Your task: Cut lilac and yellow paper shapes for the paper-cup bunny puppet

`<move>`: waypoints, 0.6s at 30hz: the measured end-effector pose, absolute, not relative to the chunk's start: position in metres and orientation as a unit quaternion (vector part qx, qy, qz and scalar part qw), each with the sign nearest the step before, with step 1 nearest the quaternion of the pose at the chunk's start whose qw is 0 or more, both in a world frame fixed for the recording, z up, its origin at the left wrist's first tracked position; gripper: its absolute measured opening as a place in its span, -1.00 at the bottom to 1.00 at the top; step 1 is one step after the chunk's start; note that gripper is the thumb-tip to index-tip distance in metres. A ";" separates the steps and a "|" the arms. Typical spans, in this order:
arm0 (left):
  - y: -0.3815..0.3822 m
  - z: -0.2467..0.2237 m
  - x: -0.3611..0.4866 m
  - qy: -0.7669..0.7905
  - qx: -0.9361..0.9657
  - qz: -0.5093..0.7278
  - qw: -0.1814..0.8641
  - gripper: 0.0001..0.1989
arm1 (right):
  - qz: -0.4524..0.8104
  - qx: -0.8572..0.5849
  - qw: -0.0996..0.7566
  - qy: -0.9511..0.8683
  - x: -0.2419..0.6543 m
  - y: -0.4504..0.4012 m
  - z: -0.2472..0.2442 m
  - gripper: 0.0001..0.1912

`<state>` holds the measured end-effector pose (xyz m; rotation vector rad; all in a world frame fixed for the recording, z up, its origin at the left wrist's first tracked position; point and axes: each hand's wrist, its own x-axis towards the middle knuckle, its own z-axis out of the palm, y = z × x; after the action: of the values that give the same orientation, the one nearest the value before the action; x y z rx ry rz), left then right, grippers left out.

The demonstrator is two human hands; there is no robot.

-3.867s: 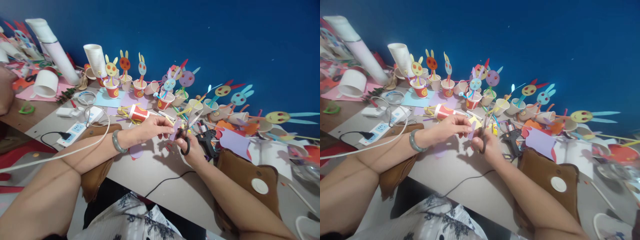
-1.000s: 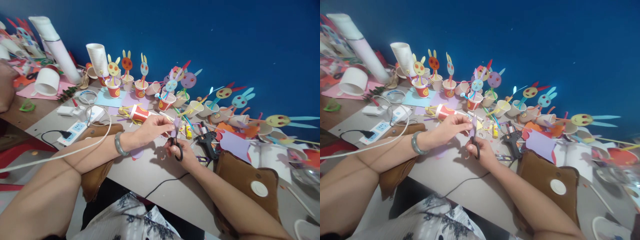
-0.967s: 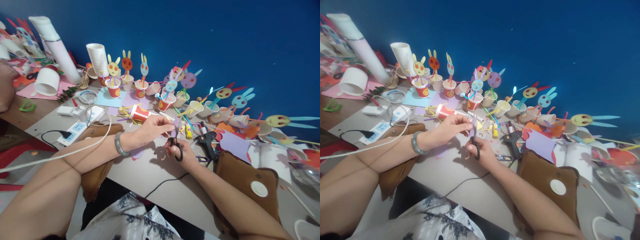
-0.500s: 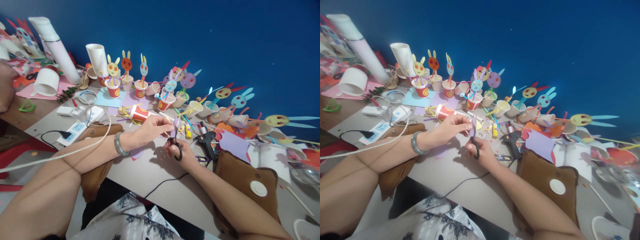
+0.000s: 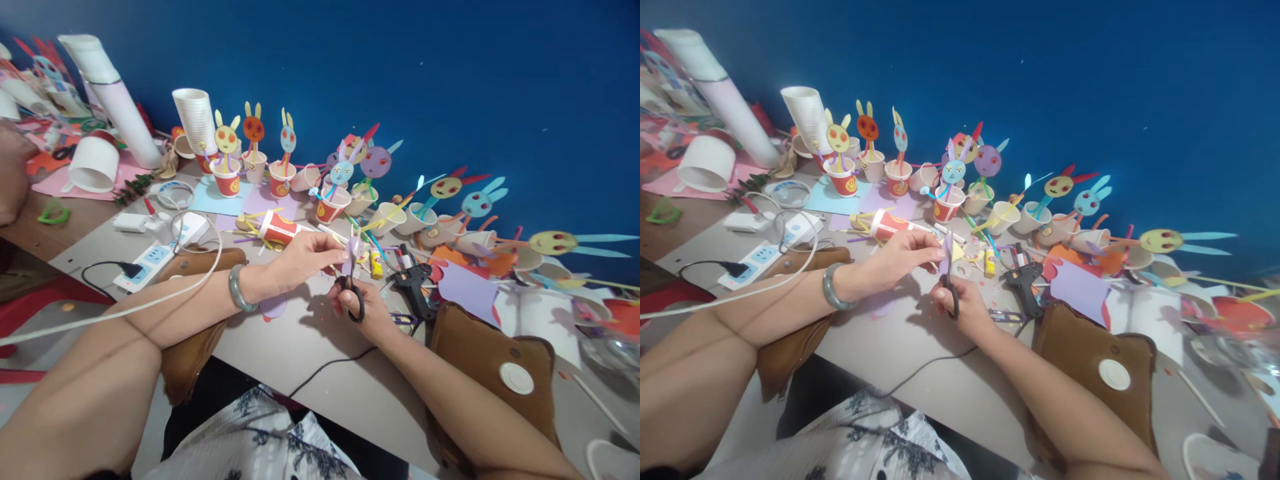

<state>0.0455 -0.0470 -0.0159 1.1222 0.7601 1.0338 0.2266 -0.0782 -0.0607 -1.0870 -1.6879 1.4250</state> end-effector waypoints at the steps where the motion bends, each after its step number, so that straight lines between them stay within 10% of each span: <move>1: -0.047 -0.015 0.046 0.336 0.494 0.458 0.659 -0.74 | 0.545 -0.418 0.332 -0.647 0.227 -0.078 -0.060 -0.39; 18: -0.047 -0.015 0.045 0.330 0.496 0.462 0.657 -0.75 | 0.516 -0.441 0.332 -0.655 0.227 -0.080 -0.059 -0.37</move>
<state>0.0449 -0.0466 -0.0145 1.1231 0.7486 1.0460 0.2270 -0.0803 -0.0590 -1.1512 -1.7102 1.3492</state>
